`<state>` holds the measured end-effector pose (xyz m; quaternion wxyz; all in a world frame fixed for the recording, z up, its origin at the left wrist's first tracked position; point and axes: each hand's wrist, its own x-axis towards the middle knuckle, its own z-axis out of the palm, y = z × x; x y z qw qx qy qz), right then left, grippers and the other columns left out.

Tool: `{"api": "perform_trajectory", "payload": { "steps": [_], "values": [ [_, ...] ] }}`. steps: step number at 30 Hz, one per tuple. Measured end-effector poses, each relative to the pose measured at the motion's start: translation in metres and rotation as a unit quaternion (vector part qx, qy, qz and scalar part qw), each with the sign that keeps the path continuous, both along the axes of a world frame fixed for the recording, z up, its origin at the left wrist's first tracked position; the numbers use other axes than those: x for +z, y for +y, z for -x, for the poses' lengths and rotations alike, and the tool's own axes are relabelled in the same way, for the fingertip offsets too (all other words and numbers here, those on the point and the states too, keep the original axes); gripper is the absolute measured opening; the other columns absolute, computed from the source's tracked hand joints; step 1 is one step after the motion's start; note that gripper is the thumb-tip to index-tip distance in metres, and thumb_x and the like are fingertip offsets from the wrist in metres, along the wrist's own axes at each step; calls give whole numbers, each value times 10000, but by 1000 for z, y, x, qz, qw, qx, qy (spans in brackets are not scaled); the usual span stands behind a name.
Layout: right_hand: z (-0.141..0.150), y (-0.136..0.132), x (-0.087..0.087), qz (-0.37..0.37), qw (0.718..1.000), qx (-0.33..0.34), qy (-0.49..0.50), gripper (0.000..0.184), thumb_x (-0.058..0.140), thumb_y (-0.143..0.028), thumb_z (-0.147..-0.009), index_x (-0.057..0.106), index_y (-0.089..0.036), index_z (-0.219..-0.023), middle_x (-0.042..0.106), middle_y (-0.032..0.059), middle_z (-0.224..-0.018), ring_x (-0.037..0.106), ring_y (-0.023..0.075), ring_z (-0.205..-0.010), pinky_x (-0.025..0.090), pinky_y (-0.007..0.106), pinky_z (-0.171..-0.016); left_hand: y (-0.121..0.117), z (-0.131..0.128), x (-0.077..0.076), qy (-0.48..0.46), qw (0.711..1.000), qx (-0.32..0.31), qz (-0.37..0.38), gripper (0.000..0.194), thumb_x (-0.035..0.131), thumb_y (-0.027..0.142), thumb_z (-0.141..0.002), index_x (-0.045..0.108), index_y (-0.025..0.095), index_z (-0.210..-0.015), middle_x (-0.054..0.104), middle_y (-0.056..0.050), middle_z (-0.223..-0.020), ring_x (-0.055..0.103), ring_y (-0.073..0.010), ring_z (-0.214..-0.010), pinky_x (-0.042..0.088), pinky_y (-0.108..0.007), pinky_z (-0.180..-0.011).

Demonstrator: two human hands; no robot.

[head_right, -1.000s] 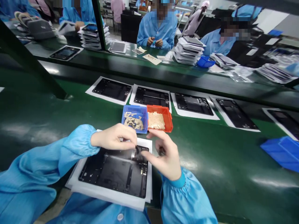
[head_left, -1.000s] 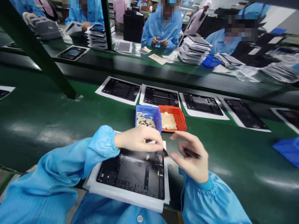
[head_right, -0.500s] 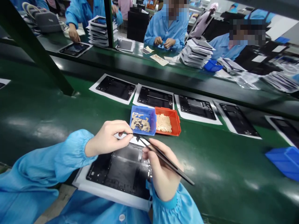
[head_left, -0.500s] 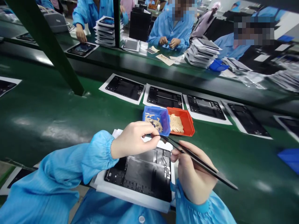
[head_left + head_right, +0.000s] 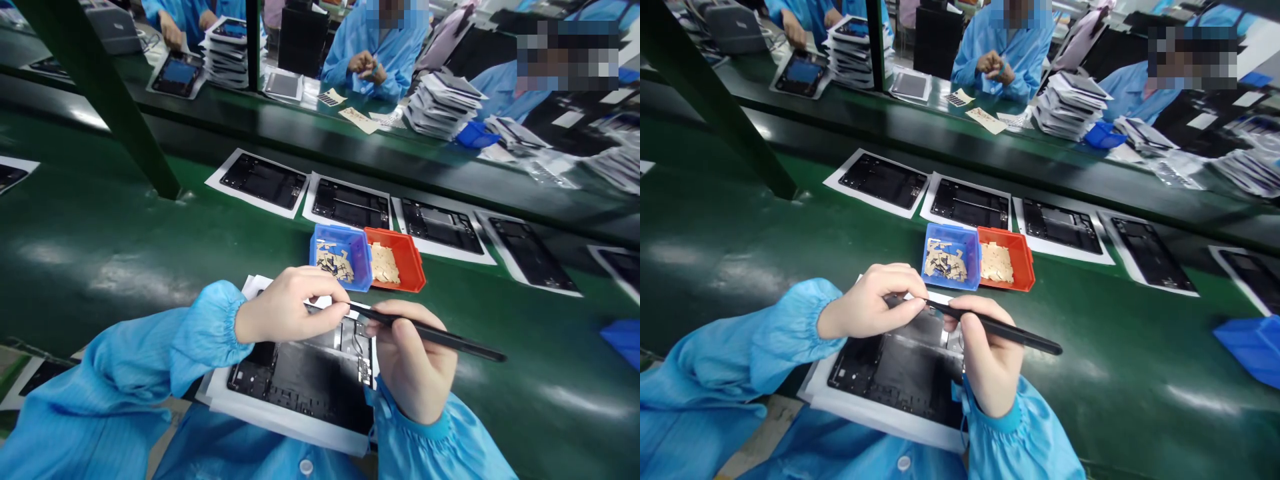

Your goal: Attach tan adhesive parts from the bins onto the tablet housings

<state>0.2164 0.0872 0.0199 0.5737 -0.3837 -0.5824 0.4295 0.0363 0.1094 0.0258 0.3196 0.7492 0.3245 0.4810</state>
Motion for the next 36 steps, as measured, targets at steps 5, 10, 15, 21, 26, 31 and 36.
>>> {"api": "perform_trajectory", "payload": {
  "steps": [5, 10, 15, 21, 26, 31, 36],
  "values": [
    [2, 1, -5, 3, 999, -34, -2, 111, 609, -245, -844, 712, -225, -880, 658, 19, -749, 592, 121, -563, 484, 243, -511, 8, 28, -1, 199, 976, 76, 44, 346, 444, 315, -905, 618, 154, -653, 639, -29, -683, 577, -139, -662, 451, -262, -667],
    [3, -2, -17, 64, 996, -64, 3, 137, 635, -304, -818, 709, -219, -895, 647, 32, -724, 577, 144, -576, 475, 282, -535, 18, 68, -41, 376, 921, 85, 54, 302, 443, 348, -924, 656, 152, -839, 658, -44, -844, 602, -179, -816, 460, -318, -795],
    [21, -3, -56, 179, 981, -50, -58, 150, 640, -330, -825, 698, -218, -906, 649, 26, -747, 606, 149, -641, 502, 288, -600, 8, 72, -86, 399, 916, -8, -37, 175, 559, 313, -878, 627, 176, -964, 620, -51, -1052, 575, -187, -928, 475, -331, -820],
    [54, 5, -92, 228, 969, -48, -75, 167, 636, -348, -827, 651, -184, -855, 642, 9, -658, 611, 136, -594, 519, 288, -627, -1, 80, -103, 392, 916, -15, -82, 160, 517, 264, -902, 647, 184, -951, 619, -59, -1056, 573, -191, -964, 496, -343, -850],
    [64, 11, -91, 230, 966, -50, -109, 163, 614, -329, -839, 567, -193, -762, 626, -9, -620, 613, 136, -584, 513, 270, -608, -3, 91, -109, 365, 924, -29, -113, 160, 500, 213, -895, 648, 180, -945, 600, -80, -1129, 571, -203, -996, 514, -345, -864],
    [65, 11, -95, 229, 961, -42, -152, 204, 623, -330, -835, 559, -193, -698, 630, 2, -614, 629, 155, -596, 509, 281, -595, 3, 98, -110, 344, 930, -68, -107, 163, 493, 203, -887, 644, 173, -940, 595, -99, -1119, 580, -203, -987, 528, -355, -863],
    [64, 10, -99, 214, 955, -42, -201, 199, 634, -336, -832, 581, -192, -706, 658, 6, -646, 636, 153, -600, 495, 271, -581, 7, 106, -112, 273, 955, -60, -104, 144, 507, 161, -870, 629, 142, -943, 621, -109, -1076, 584, -195, -997, 519, -366, -903]
  ]
}}
